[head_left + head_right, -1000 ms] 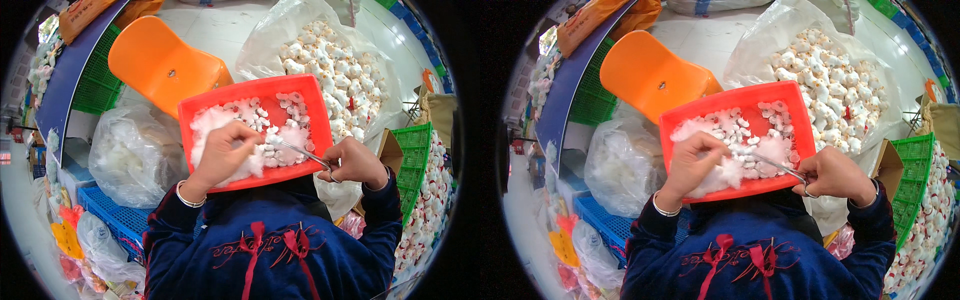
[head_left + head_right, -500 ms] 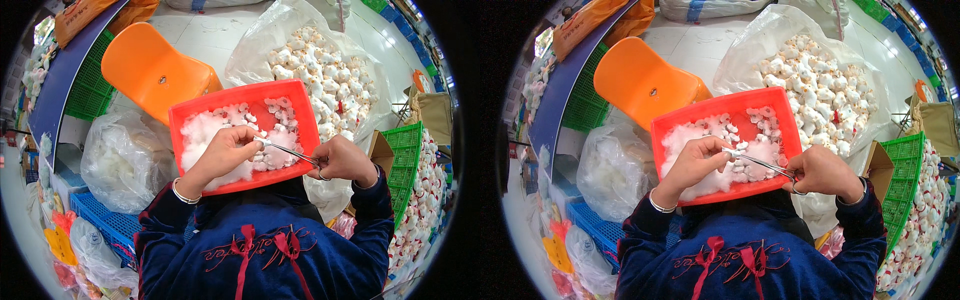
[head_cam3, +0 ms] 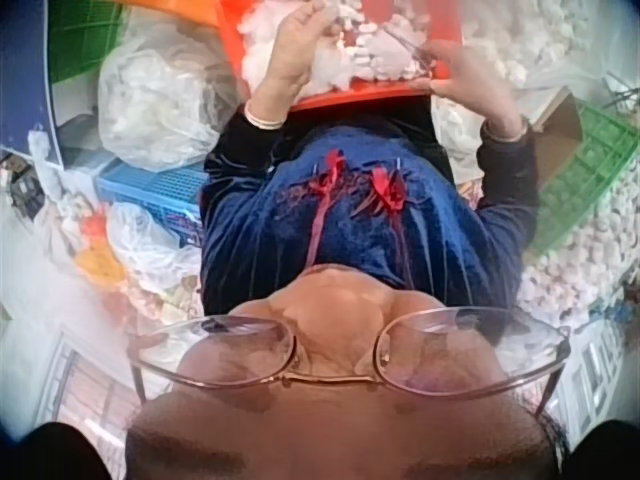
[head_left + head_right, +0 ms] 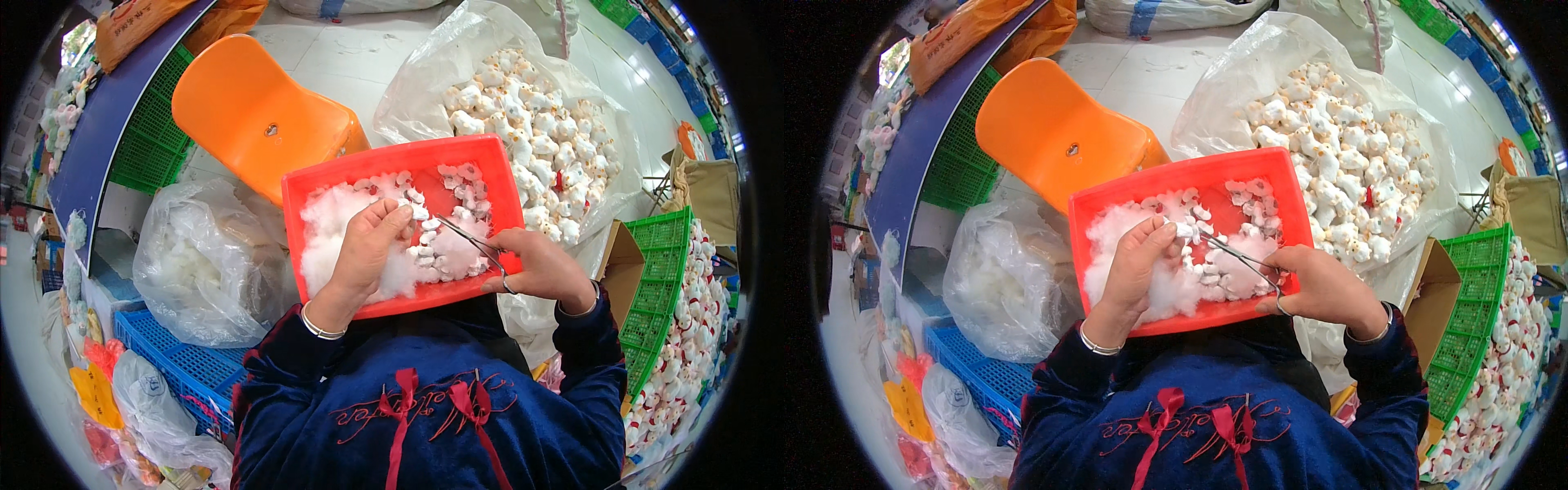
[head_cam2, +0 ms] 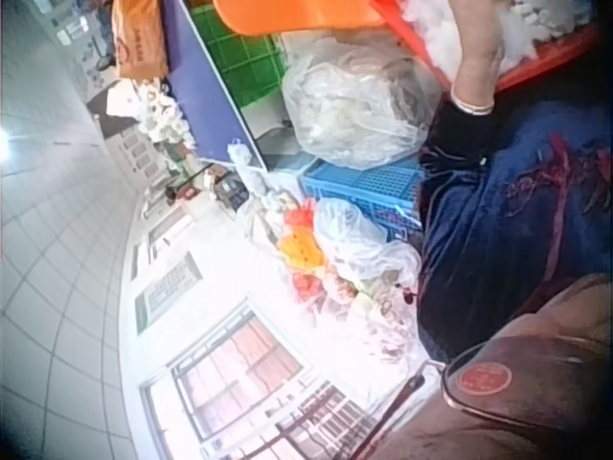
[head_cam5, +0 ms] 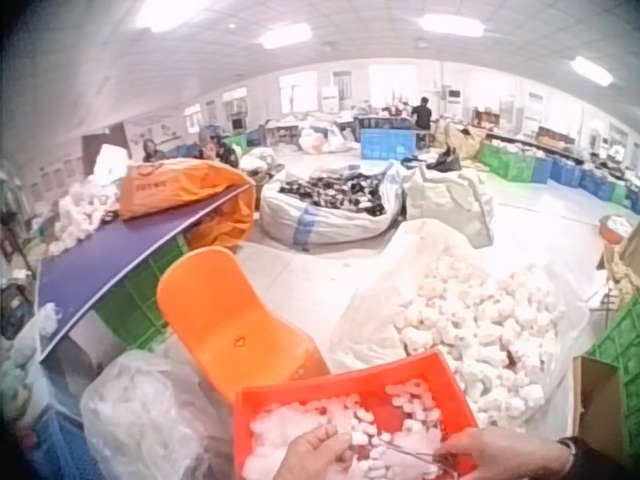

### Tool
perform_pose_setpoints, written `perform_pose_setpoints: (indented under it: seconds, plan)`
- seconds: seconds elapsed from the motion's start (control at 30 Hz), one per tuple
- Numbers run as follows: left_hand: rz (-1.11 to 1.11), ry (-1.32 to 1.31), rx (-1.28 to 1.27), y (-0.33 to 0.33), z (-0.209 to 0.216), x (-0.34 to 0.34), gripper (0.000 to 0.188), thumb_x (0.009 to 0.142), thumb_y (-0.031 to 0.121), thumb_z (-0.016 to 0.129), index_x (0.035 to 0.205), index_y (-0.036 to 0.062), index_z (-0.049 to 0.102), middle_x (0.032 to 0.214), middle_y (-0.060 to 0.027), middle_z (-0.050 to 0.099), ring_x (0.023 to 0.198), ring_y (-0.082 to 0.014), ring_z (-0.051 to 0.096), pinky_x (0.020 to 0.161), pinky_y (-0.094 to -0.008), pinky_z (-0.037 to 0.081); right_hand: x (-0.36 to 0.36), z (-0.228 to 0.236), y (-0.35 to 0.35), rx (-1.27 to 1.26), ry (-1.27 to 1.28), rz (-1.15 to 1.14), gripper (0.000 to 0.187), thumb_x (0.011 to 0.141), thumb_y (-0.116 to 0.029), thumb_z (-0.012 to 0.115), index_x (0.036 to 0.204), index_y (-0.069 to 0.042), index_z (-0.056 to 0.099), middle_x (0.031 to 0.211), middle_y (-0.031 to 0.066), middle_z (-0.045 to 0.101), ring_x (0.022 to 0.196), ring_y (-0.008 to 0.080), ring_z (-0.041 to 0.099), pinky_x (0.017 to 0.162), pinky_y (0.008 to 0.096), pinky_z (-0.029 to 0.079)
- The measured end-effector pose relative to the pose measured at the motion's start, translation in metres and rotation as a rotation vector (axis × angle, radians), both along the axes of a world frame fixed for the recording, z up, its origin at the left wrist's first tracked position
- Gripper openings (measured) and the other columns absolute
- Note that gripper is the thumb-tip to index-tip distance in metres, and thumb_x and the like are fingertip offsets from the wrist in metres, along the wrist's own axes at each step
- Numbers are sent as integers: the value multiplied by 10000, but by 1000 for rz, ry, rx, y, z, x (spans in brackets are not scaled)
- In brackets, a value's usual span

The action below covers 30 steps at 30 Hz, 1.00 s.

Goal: The person uses scissors to trim white cotton-like material from small white objects in a red tray. The trimmed pieces are placed back into the tray, and the process is repeated continuously.

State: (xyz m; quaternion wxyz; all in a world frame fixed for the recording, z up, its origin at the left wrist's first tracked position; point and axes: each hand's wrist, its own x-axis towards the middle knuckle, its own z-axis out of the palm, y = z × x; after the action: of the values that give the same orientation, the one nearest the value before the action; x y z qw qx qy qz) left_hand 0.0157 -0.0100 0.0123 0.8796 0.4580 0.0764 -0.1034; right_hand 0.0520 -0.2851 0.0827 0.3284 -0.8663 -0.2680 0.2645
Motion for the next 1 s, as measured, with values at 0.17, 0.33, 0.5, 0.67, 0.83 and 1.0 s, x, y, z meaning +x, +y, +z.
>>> perform_pose_setpoints:
  seconds: [0.17,0.33,0.5,0.67,0.83,1.0]
  plan:
    - [25,50,-64,-2,3,-3,164,1045,197,632,999,46,676,842,-18,672,737,-55,569,690,-213,472,-5,-3,11,56,99,17,532,755,-361,907,1103,0,731,962,170,713,923,293,695,833,368,535]
    - [36,33,-134,-6,1,-5,167,1050,205,626,978,58,660,854,-33,684,713,-64,556,667,-217,466,-7,-11,18,140,192,-32,491,762,-333,913,1071,7,737,867,136,703,831,202,671,780,335,530]
    - [42,10,-132,-9,3,-6,182,1053,214,621,958,61,649,892,-81,718,694,-86,554,653,-226,464,-5,-9,20,84,297,-30,458,782,-335,909,1046,2,746,820,93,694,796,155,648,748,323,522]
    - [78,18,-106,-7,2,-6,187,1053,212,620,948,58,641,921,-111,733,671,-93,554,652,-231,465,-4,-9,16,51,354,-24,457,795,-359,907,1050,-10,758,819,64,698,793,127,641,741,311,521]
    - [68,-25,-163,-5,-3,-5,163,1048,199,629,970,56,644,902,-98,720,669,-93,557,651,-227,465,-9,-8,16,119,326,-11,458,795,-353,910,1066,-14,763,793,56,683,782,100,630,729,284,516]
    - [87,8,-145,-9,3,-7,136,1045,180,631,982,60,646,887,-75,708,683,-75,555,650,-222,465,-7,-13,18,103,366,-31,452,792,-351,909,1033,-1,755,779,75,676,752,122,627,709,291,511]
